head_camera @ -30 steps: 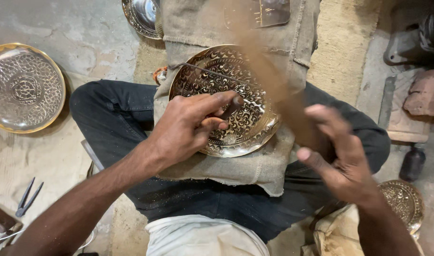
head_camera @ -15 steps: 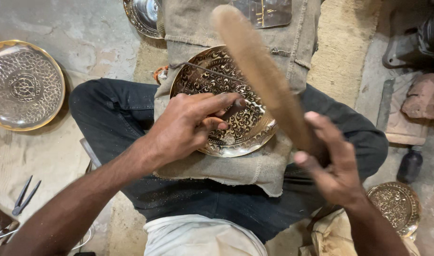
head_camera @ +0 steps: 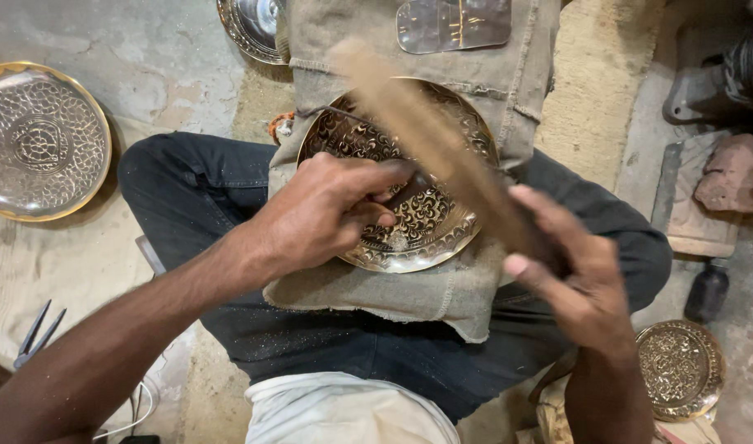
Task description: The person sits cross-legged on the floor with an embossed brass plate resting on a cloth cushion on their lap. They hold a chisel against the plate's raised ornament with one hand and repeatedly strike the chisel with a wooden mallet held in the other hand, working the pattern across the plate's surface.
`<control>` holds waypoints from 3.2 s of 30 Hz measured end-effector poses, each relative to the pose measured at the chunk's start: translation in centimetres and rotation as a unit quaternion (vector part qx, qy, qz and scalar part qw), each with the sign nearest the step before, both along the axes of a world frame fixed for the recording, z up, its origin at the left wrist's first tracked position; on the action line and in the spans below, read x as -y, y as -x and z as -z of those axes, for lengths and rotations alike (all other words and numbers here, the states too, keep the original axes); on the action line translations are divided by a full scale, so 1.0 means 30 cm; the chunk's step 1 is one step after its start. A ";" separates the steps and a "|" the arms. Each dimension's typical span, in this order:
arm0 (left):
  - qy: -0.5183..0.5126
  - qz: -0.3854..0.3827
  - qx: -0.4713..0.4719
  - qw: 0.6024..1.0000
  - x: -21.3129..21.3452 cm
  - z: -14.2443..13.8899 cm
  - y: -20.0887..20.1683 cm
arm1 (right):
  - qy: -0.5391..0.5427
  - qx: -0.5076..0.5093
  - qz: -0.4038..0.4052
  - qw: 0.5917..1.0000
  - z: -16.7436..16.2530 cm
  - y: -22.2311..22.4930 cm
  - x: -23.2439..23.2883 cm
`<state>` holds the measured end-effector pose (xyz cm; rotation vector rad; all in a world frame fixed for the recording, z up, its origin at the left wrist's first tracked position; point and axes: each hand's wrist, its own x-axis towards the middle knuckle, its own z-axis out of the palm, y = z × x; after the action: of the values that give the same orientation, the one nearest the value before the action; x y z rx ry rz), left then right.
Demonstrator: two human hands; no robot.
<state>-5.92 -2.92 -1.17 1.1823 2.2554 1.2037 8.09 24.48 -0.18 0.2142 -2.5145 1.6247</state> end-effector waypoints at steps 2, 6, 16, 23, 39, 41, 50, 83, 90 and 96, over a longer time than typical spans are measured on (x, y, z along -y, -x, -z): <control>-0.022 -0.002 0.018 1.000 0.004 -0.005 0.000 | 0.057 0.001 0.067 0.996 -0.007 -0.001 -0.008; -0.023 -0.005 0.036 0.999 0.008 -0.016 0.002 | -0.002 -0.007 -0.005 1.000 -0.011 -0.009 -0.011; -0.028 0.008 0.005 1.000 -0.001 -0.021 0.012 | 0.097 0.022 0.047 0.994 0.044 -0.063 -0.020; -0.020 0.008 0.010 1.000 -0.001 -0.023 0.017 | 0.171 0.032 0.085 0.981 0.086 -0.108 -0.032; -0.033 0.032 -0.008 0.999 -0.008 -0.030 0.030 | 0.028 0.034 0.060 0.997 0.151 -0.226 -0.030; -0.033 0.029 0.001 0.999 -0.009 -0.028 0.030 | 0.259 0.072 0.140 0.953 0.150 -0.229 -0.016; -0.022 0.027 -0.021 0.999 -0.013 -0.040 0.031 | -0.048 0.078 0.042 0.995 0.143 -0.251 -0.005; 0.079 0.051 0.017 0.995 -0.025 -0.073 0.053 | -0.053 0.137 0.071 0.986 0.147 -0.295 -0.015; 0.063 0.065 0.024 0.996 -0.025 -0.067 0.062 | 0.037 0.103 0.069 0.992 0.110 -0.268 0.019; 0.042 0.077 0.015 0.996 -0.025 -0.067 0.066 | 0.017 0.156 0.089 0.984 0.141 -0.296 0.012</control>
<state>-7.89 -2.17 0.85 1.2718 2.1269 1.0521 16.96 24.13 -4.43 -0.2851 -2.6270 1.7420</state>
